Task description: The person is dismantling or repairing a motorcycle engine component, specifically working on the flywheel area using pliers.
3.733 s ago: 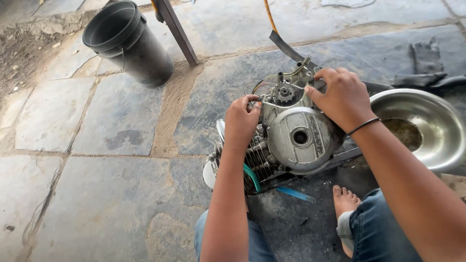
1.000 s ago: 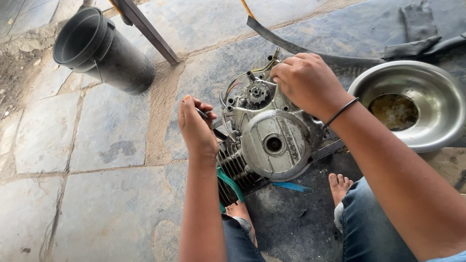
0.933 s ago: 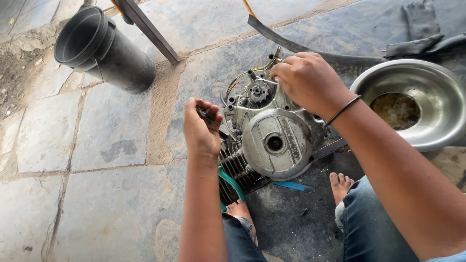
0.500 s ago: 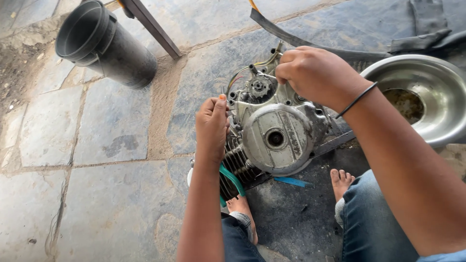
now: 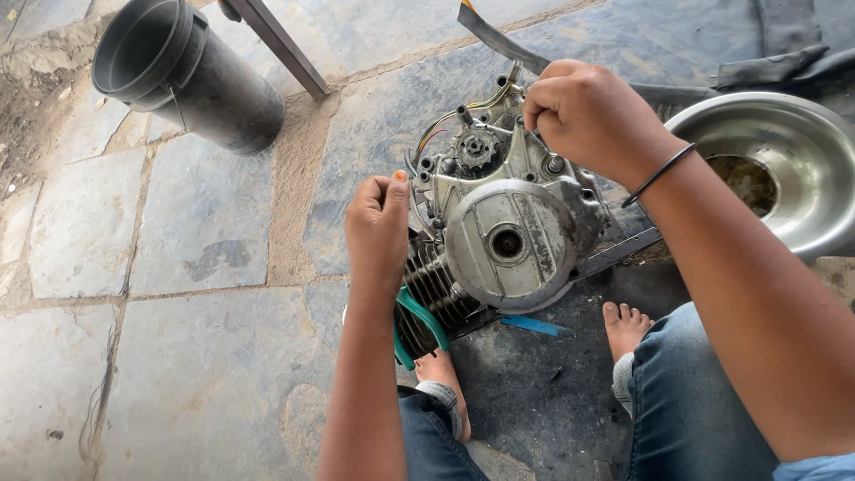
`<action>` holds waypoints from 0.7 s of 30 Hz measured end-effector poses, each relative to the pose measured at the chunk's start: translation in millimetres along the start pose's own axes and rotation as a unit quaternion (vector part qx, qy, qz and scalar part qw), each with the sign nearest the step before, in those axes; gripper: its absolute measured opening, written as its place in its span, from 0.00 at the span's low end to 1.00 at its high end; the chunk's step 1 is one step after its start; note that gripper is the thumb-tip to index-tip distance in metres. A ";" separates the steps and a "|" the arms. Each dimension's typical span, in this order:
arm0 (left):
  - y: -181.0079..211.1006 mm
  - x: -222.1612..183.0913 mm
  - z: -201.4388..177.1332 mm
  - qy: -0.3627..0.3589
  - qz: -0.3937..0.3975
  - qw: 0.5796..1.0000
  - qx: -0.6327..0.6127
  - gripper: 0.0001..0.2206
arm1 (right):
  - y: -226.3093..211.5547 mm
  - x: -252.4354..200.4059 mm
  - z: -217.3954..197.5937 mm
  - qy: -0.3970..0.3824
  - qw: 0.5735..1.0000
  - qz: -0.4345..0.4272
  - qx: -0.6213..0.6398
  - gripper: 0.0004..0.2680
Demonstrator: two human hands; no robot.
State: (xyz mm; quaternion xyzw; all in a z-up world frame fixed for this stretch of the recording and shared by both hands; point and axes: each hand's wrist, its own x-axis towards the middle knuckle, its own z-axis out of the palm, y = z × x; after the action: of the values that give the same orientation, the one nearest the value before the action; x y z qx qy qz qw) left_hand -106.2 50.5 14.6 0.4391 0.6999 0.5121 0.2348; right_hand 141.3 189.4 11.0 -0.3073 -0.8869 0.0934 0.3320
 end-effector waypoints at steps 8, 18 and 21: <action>-9.5 3.4 -2.8 0.013 -0.033 0.997 -0.068 0.13 | -18.2 -3.8 -5.9 0.006 0.998 0.054 -0.032 0.05; -6.8 -1.7 -9.3 -0.004 -0.146 0.962 -0.229 0.11 | -32.2 -4.6 -8.8 -0.107 0.988 0.072 -0.082 0.13; -6.5 -2.5 -10.4 -0.009 -0.146 0.963 -0.227 0.11 | -36.1 -4.1 -12.7 -0.124 0.986 0.083 -0.079 0.14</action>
State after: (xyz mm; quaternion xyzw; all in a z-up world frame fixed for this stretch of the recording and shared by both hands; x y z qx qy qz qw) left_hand -115.5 42.5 12.1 0.2720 0.6198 0.6135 0.4068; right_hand 134.4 157.8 31.9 -0.3911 -0.8972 0.0881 0.1852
